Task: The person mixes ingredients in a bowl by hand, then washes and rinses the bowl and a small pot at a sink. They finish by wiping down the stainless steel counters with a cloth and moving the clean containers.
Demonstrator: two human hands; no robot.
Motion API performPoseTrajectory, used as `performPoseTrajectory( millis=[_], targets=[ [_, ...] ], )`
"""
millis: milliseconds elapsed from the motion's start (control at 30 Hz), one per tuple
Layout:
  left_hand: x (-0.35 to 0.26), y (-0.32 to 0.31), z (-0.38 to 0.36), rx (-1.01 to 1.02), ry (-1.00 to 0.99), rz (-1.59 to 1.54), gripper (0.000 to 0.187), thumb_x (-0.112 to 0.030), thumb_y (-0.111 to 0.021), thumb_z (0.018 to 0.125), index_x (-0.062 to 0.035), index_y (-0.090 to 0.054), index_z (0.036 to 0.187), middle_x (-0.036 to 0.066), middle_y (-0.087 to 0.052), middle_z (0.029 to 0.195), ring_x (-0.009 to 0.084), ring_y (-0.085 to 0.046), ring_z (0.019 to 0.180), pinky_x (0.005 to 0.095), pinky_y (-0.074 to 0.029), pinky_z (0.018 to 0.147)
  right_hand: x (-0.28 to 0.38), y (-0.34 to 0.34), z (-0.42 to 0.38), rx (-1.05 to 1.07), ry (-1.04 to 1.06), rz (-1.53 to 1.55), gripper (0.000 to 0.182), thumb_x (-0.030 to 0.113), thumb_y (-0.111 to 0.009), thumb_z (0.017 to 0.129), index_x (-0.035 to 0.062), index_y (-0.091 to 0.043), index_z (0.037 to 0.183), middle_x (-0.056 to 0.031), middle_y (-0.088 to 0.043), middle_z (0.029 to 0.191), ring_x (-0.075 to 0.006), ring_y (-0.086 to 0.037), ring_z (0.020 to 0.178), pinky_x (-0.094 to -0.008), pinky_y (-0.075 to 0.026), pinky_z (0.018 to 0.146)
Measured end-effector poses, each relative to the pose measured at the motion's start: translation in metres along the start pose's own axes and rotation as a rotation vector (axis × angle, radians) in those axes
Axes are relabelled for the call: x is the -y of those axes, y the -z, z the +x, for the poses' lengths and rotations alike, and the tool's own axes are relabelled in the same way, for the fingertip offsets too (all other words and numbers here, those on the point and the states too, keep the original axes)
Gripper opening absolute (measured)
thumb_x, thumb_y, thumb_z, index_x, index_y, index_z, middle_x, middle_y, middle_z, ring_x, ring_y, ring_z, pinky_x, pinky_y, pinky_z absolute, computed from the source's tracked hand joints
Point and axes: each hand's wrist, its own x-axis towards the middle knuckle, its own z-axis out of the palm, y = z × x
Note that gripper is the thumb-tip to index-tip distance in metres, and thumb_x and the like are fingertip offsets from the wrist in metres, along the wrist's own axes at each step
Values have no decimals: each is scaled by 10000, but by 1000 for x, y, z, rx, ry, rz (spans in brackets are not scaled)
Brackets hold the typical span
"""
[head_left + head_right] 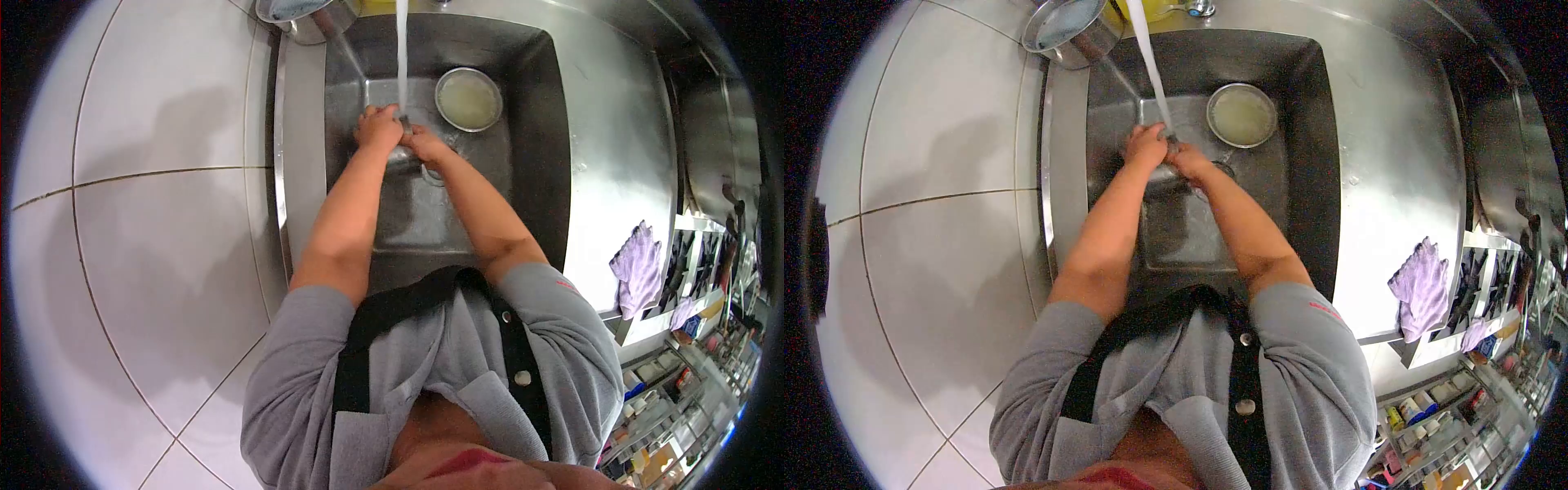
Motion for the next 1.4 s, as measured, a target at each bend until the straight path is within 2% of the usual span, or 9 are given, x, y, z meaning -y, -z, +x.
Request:
performPoseTrajectory(
  millis=[200, 467, 533, 733, 833, 900, 1033, 1167, 1400],
  targets=[
    [-5, 59, 29, 661, -263, -268, 339, -320, -509, 825, -75, -569, 1052, 119, -584, 1073, 270, -542, 992, 362, -396, 859, 120, 43, -74, 32, 240, -378, 284, 261, -727, 691, 29, -652, 837, -12, -590, 733, -102, -514, 690, -260, -423, 647],
    [-26, 86, -8, 87, -294, -433, 414, -417, -495, 870, -16, -592, 847, 136, -540, 647, 165, -513, 617, 326, -432, 620, 176, 46, -112, -526, 726, -720, 357, 216, -725, 680, 16, -579, 939, -128, -614, 876, -261, -586, 811, -339, -459, 716],
    [-32, 83, -16, -114, -233, -478, 410, -412, -469, 872, -22, -584, 821, 197, -572, 745, 332, -540, 717, 411, -430, 652, 177, 28, -124, -695, 891, -948, 427, 154, -685, 698, 29, -532, 1077, -154, -589, 972, -336, -555, 933, -383, -457, 780],
    [-31, 79, -23, -345, -183, -707, 407, -383, -451, 889, -24, -546, 723, 225, -567, 711, 411, -548, 700, 456, -425, 591, 160, -32, -121, -715, 862, -950, 292, 232, -531, 805, 48, -535, 1032, -158, -508, 1211, -334, -479, 1111, -412, -403, 884],
    [-35, 83, -33, -325, -313, -541, 413, -380, -468, 883, -25, -522, 680, 215, -551, 669, 413, -535, 649, 462, -412, 552, 190, 8, -90, -541, 209, -617, 308, 223, -447, 854, 43, -538, 1087, -154, -495, 1233, -313, -450, 1152, -380, -374, 932],
    [-41, 90, -39, -364, -386, -584, 399, -364, -484, 877, -31, -511, 659, 213, -544, 652, 411, -530, 631, 473, -400, 535, 141, 95, -12, -217, 639, -1153, 395, 319, -368, 902, 21, -539, 1096, -207, -565, 1086, -360, -540, 1003, -407, -419, 855],
    [-43, 78, -28, -406, -310, -611, 401, -365, -478, 883, -28, -516, 668, 215, -545, 652, 416, -526, 629, 467, -399, 537, 195, 16, -92, -527, 183, -962, 357, 231, -409, 853, 5, -542, 1094, -170, -539, 1167, -320, -523, 1063, -405, -425, 887],
    [-40, 68, -22, -299, -221, -844, 402, -367, -465, 893, -21, -541, 701, 224, -542, 654, 417, -530, 634, 457, -401, 549, 173, -29, -121, -856, 685, -1228, 358, 215, -437, 832, 18, -537, 1114, -209, -543, 1125, -344, -554, 994, -413, -428, 876],
    [-44, 84, -34, -342, -302, -962, 418, -358, -476, 895, -2, -534, 683, 144, -496, 537, 247, -512, 491, 369, -396, 503, 177, 92, -73, -81, 41, -261, 366, 229, -458, 868, 28, -537, 1164, -79, -586, 1110, -209, -563, 982, -322, -428, 863]
  ],
)
